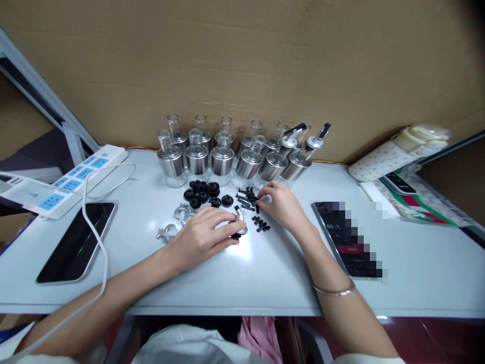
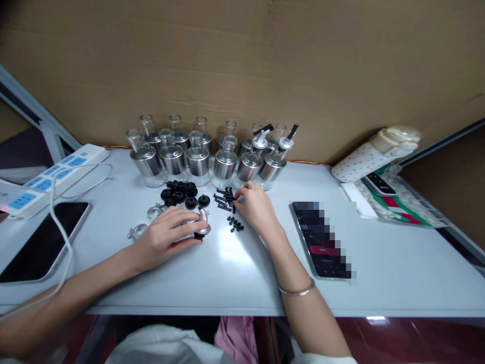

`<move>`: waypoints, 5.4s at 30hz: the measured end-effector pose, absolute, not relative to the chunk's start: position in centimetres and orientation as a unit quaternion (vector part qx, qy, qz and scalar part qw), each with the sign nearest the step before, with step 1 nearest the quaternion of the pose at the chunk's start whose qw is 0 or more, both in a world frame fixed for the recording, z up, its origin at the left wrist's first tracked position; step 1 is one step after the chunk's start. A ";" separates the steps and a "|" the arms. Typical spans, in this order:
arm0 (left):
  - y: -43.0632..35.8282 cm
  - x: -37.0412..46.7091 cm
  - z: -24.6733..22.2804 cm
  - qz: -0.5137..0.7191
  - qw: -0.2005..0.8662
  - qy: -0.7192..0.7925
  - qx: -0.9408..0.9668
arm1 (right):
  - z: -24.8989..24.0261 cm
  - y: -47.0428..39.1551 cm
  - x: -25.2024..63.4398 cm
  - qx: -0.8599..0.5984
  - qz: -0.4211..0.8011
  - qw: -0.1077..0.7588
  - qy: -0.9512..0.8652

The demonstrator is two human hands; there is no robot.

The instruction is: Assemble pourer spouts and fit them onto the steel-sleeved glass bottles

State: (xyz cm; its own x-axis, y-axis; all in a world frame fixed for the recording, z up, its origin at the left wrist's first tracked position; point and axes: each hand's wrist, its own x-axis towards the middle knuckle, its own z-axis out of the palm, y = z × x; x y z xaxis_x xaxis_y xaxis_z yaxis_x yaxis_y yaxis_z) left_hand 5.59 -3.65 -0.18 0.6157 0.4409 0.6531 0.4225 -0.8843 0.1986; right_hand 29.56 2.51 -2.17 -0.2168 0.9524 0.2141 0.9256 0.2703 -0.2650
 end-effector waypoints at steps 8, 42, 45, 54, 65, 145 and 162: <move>-3.5 5.5 -0.2 0.359 0.004 0.244 0.901 | -2.2 2.7 29.6 -0.588 0.055 0.195 -0.783; -3.3 5.4 -1.5 0.346 -0.019 0.347 0.872 | 0.4 -1.2 25.3 -0.360 0.137 0.436 -0.813; -3.3 5.4 -1.5 0.355 -0.015 0.359 0.863 | 0.3 -1.3 25.2 -0.364 0.170 0.443 -0.801; -3.4 5.4 -1.0 0.344 -0.009 0.320 0.882 | 0.6 -1.6 25.1 -0.378 0.256 0.455 -0.765; -3.4 5.0 -0.7 0.344 0.029 0.323 0.881 | 0.2 -1.8 24.9 -0.387 0.226 0.477 -0.756; -9.1 8.0 -3.5 0.240 0.076 0.152 0.956 | 2.6 6.5 24.2 -0.422 -0.070 0.556 -0.712; -8.6 8.8 -2.2 0.192 0.660 0.307 0.659 | 6.3 5.2 24.7 -0.353 -0.068 0.670 -0.650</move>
